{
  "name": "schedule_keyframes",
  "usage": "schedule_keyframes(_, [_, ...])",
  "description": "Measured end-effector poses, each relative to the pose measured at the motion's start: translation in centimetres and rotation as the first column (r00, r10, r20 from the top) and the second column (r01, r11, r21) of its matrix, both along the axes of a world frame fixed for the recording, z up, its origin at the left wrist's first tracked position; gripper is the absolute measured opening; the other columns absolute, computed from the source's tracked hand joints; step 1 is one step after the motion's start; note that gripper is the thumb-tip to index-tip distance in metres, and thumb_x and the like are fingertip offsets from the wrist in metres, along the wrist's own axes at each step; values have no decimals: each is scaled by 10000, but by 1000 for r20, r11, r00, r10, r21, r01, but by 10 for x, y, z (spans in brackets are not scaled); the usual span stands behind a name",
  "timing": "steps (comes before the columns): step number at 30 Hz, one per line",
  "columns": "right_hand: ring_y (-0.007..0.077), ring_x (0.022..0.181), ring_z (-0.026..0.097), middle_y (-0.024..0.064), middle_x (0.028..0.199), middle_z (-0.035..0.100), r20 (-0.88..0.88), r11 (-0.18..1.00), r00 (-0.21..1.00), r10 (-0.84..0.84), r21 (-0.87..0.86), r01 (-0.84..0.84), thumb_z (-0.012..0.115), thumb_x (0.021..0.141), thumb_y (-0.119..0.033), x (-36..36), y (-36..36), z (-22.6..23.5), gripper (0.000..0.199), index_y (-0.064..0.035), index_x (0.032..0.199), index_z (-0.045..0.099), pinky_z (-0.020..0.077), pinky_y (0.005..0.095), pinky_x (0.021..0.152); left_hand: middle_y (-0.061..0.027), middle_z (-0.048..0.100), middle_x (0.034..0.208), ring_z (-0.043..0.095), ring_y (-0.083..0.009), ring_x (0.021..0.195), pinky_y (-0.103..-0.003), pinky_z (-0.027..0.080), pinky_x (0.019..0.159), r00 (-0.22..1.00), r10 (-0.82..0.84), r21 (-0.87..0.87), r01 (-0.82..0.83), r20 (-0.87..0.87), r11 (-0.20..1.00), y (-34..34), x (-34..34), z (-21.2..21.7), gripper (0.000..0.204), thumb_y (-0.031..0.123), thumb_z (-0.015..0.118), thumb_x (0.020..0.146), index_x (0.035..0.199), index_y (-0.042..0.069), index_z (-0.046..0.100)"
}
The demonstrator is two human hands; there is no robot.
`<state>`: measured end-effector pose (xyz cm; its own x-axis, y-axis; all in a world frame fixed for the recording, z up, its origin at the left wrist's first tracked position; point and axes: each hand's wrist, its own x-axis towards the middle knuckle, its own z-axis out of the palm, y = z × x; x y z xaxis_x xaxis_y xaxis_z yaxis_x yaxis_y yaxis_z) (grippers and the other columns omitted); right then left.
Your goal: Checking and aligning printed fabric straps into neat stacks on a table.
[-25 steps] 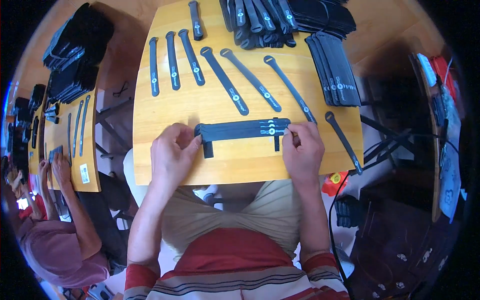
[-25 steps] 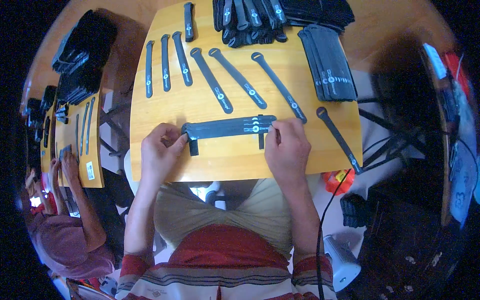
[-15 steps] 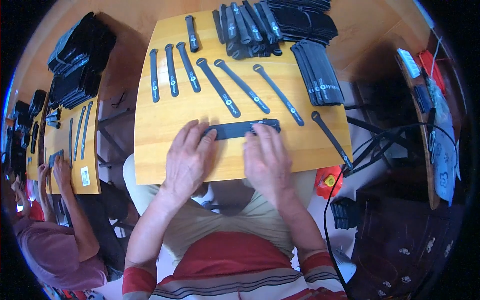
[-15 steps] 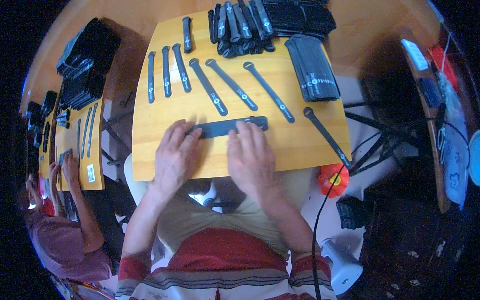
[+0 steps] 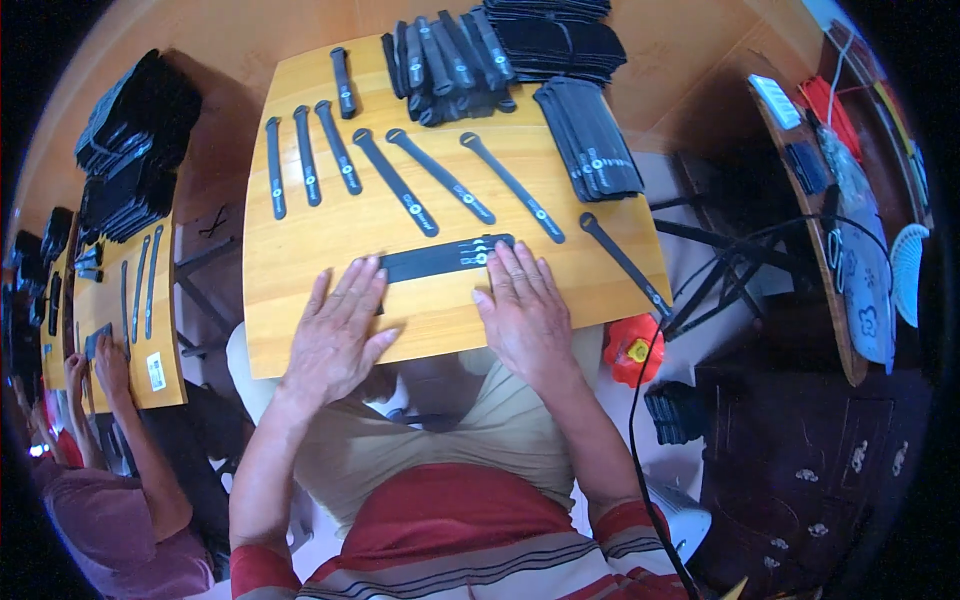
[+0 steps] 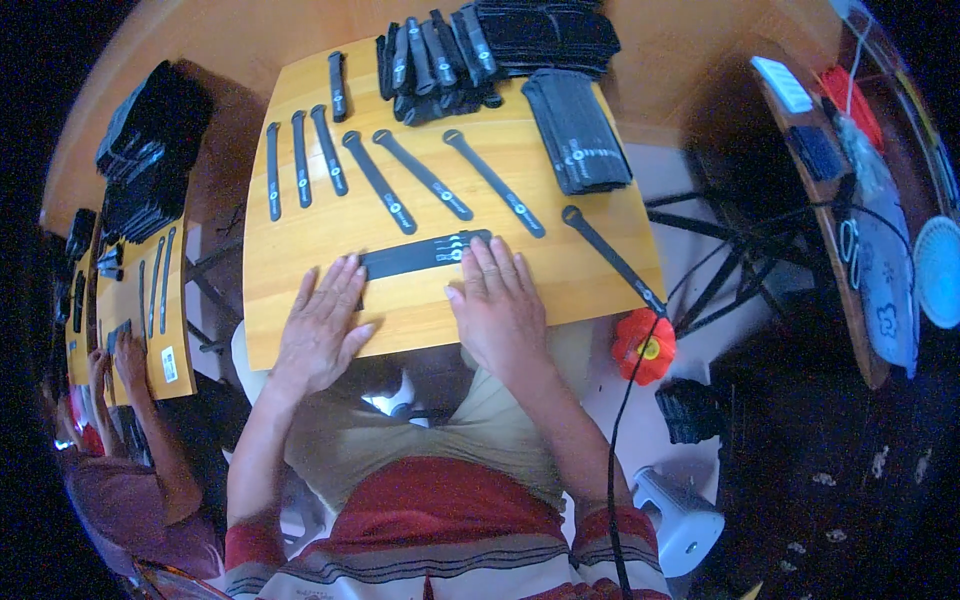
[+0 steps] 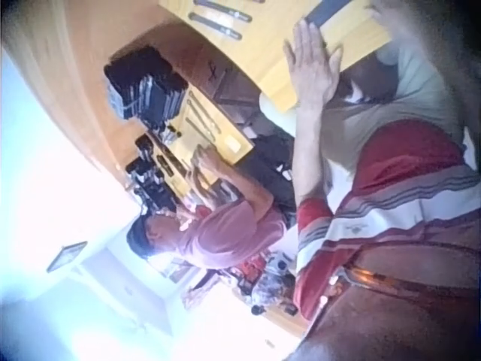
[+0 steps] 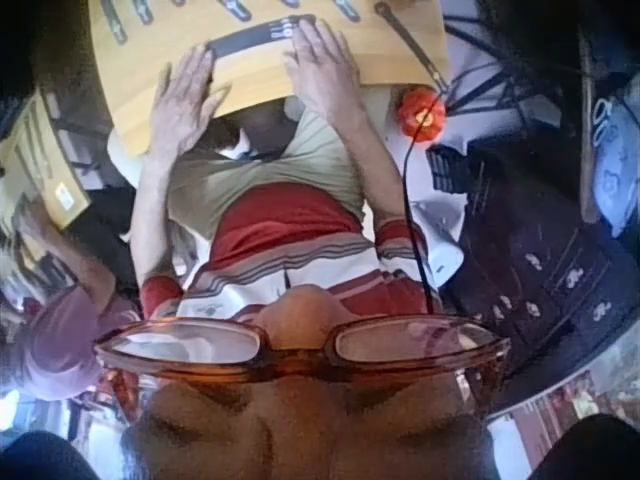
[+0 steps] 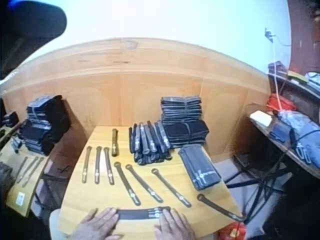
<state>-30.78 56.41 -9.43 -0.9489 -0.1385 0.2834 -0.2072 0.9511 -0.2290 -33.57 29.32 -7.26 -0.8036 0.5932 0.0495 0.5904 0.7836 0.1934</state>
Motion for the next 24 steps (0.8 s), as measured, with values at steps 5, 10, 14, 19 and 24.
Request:
schedule_keyframes(5, [314,1447,418,157,1491,537,8,1000,1000,-21,10,21,533,1022,-377,4,3,-3,532,13,1381,580,277,485,1214,-125,373,1623,294,-241,1532,-480,141,1268,1000,6,-58,-7,-4,998,-20,1,0,659,433,521,1026,1538,37,399])
schedule_keyframes(10, [305,1445,421,148,1499,532,7,1000,1000,-15,-21,15,542,1016,-365,4,3,-2,523,12,1375,586,274,480,1214,-130,392,1610,313,-253,1522,-484,152,1265,999,42,-26,-42,-19,999,-20,3,-3,660,447,514,1031,1531,30,406])
schedule_keyframes(14, [341,1384,468,175,1430,569,-109,996,994,-8,-91,-2,618,969,-282,6,20,4,432,19,1279,634,310,494,1192,-154,407,1596,327,-268,1514,-474,169,1262,997,58,16,-57,-56,998,-24,5,-10,670,454,526,1024,1519,16,419])
schedule_keyframes(19, [382,1291,502,189,1356,581,-226,968,945,-236,35,250,664,927,-246,16,78,18,385,29,1197,653,384,513,1113,-204,505,1502,448,-342,1427,-471,302,1214,986,107,154,-87,-125,984,-27,15,-8,602,403,593,999,1417,-25,530])
schedule_keyframes(24, [376,1198,523,176,1251,592,-59,923,930,-364,111,368,655,939,-267,28,113,13,395,18,1213,645,426,502,1043,-209,564,1426,525,-388,1334,-474,413,1138,977,168,343,-114,-131,932,-28,26,-15,475,247,653,968,1343,-36,583])
